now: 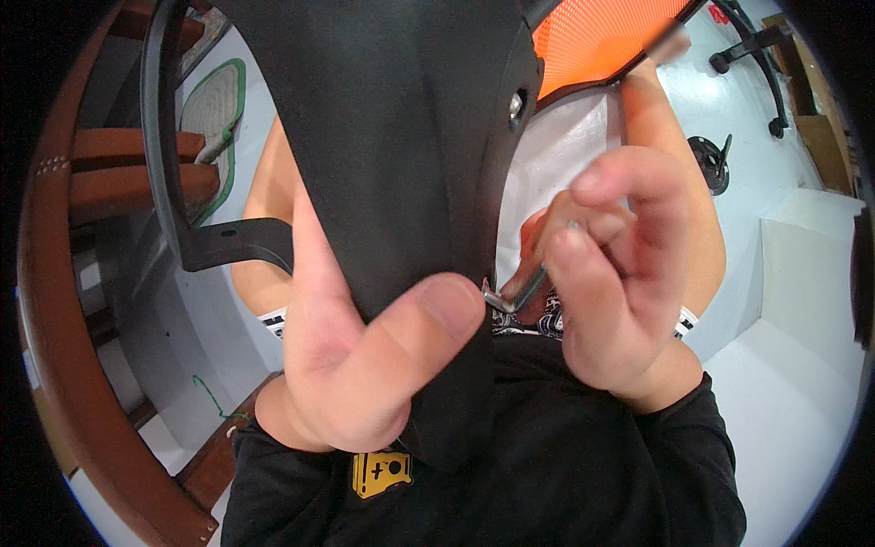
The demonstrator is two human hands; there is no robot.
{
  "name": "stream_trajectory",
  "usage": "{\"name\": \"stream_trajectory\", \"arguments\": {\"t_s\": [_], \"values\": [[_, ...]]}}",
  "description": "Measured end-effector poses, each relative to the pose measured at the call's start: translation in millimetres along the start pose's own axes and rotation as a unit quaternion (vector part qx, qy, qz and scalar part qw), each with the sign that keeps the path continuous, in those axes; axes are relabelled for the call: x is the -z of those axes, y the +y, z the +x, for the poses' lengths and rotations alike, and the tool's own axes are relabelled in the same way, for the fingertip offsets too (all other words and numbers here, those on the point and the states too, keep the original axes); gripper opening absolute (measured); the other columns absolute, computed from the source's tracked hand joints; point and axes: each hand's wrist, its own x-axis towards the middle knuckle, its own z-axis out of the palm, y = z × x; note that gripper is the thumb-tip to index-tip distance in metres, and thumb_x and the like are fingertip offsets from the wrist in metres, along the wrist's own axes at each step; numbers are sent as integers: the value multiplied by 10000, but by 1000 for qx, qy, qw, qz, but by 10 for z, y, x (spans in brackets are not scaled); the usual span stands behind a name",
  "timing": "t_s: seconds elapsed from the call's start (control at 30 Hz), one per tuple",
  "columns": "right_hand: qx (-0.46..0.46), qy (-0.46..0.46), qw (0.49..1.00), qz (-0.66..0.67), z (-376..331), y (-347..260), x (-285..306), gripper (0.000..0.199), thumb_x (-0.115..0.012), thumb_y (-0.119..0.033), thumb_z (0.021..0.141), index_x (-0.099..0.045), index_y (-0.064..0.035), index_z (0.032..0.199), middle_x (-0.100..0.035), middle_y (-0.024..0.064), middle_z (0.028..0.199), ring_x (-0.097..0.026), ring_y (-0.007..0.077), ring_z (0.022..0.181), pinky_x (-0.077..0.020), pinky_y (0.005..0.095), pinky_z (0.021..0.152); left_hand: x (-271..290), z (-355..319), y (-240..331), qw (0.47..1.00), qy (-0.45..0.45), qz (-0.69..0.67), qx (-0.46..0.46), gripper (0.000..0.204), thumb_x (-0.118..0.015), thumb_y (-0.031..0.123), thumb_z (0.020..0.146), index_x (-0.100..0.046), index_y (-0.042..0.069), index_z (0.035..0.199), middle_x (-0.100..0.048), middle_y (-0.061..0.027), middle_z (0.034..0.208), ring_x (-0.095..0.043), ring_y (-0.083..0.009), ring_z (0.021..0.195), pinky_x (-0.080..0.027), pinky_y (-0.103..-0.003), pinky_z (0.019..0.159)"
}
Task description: The person assembles an orange mesh office chair by tightening screws on the backrest frame using an Allen key. They then attach the backrest to the seat base and secure it with bolts.
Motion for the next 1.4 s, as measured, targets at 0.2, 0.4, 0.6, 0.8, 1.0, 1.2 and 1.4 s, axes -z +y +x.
{"name": "stream_trajectory", "arguments": {"t_s": [0.2, 0.4, 0.6, 0.8, 1.0, 1.2, 1.4], "values": [[93, -17, 989, -112, -77, 215, 145, 390, -669, -234, 849, -517, -14, 1132, -537, 82, 841, -568, 164, 702, -482, 266, 670, 14, 20, 16, 1000, 3, -4, -13, 622, -539, 295, 782, -384, -33, 1287, -582, -222, 1108, -626, -309, 951, -528, -388, 840], [381, 19, 863, -331, 49, 453, 318, 576, -803, -404, 619, -674, -56, 1059, -466, 35, 904, -491, 167, 764, -421, 269, 635, 16, -5, 33, 1000, 12, 0, -14, 636, -543, 283, 766, -383, -40, 1290, -559, -228, 1164, -610, -305, 999, -510, -385, 867], [416, 28, 844, -339, 123, 498, 265, 467, -804, -429, 548, -660, -70, 810, -454, 18, 778, -479, 174, 649, -371, 298, 547, 16, -26, 70, 1000, 17, 11, -9, 653, -558, 290, 760, -377, -34, 1298, -549, -224, 1179, -600, -307, 1018, -491, -391, 894], [325, -60, 884, -331, -50, 382, 101, 286, -770, -269, 624, -546, -91, 632, -430, 15, 640, -469, 206, 564, -366, 318, 551, 64, -66, 45, 1000, 4, 28, -11, 668, -569, 280, 754, -365, -31, 1310, -552, -216, 1169, -602, -310, 1005, -494, -390, 889], [218, -74, 933, -278, -129, 322, 9, 236, -756, -192, 649, -549, -80, 642, -471, 25, 665, -481, 207, 570, -368, 322, 555, 80, -64, 32, 1000, 5, -3, -5, 701, -616, 263, 732, -359, -32, 1313, -547, -218, 1168, -606, -313, 996, -507, -387, 874], [235, -90, 933, -257, -157, 390, 121, 246, -774, -224, 674, -574, -82, 690, -509, 24, 714, -509, 200, 612, -378, 321, 568, 9, -63, -31, 1000, 5, -17, -7, 723, -632, 282, 728, -351, -31, 1317, -542, -224, 1172, -606, -318, 997, -512, -399, 873], [289, -10, 926, -245, -206, 554, 273, 263, -797, -178, 670, -630, -76, 846, -557, 26, 760, -536, 205, 641, -429, 329, 602, 60, -6, -67, 1000, -7, 0, -3, 740, -641, 285, 720, -344, -30, 1319, -538, -235, 1174, -606, -332, 999, -522, -412, 865]]}}
